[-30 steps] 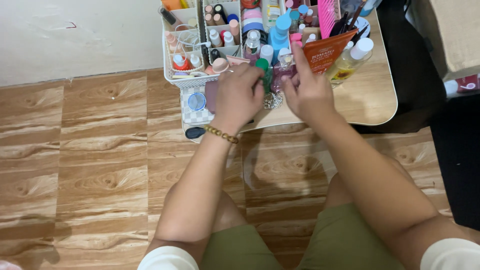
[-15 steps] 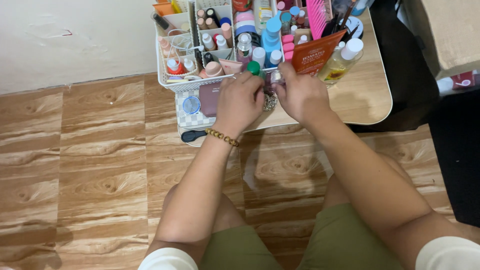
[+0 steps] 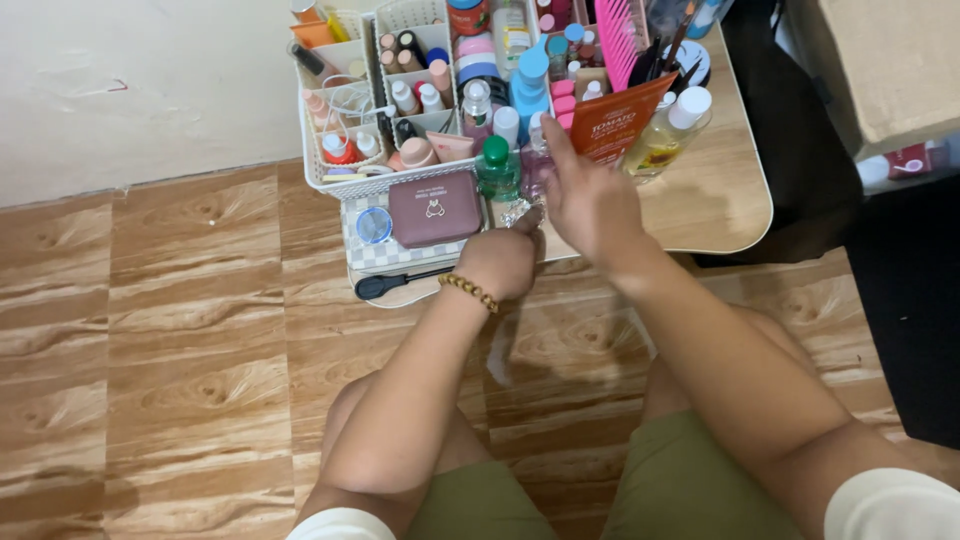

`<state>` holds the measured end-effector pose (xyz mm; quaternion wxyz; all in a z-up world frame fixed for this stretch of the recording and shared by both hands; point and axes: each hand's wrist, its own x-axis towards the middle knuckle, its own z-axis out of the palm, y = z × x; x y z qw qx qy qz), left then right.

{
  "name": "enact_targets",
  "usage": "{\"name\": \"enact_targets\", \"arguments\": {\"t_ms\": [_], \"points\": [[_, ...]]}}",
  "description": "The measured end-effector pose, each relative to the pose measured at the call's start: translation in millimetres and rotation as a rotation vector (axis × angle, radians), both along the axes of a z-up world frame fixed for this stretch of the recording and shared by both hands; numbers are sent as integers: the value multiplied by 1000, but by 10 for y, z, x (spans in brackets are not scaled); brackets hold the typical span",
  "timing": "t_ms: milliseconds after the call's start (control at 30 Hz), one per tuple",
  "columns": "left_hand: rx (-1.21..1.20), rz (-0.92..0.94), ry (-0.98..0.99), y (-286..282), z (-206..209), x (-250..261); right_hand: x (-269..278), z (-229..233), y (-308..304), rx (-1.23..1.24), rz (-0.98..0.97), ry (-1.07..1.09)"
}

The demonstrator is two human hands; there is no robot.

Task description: Organizing various skincare and makeup products into a plastic storage container.

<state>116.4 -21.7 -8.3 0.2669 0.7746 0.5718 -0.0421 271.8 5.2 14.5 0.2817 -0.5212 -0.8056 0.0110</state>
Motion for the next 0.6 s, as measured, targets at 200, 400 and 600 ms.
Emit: {"name": "enact_targets", "arguments": {"t_ms": [200,400,600], "points": [[75,-103,71,76,-160,38,13,113,-150,23,61,186],[165,-151,-45,30,181,146,375,130,-12,-346,277,253],[178,-225,-173,-9,282,268,732,-124,116,-540,298,-12]]}}
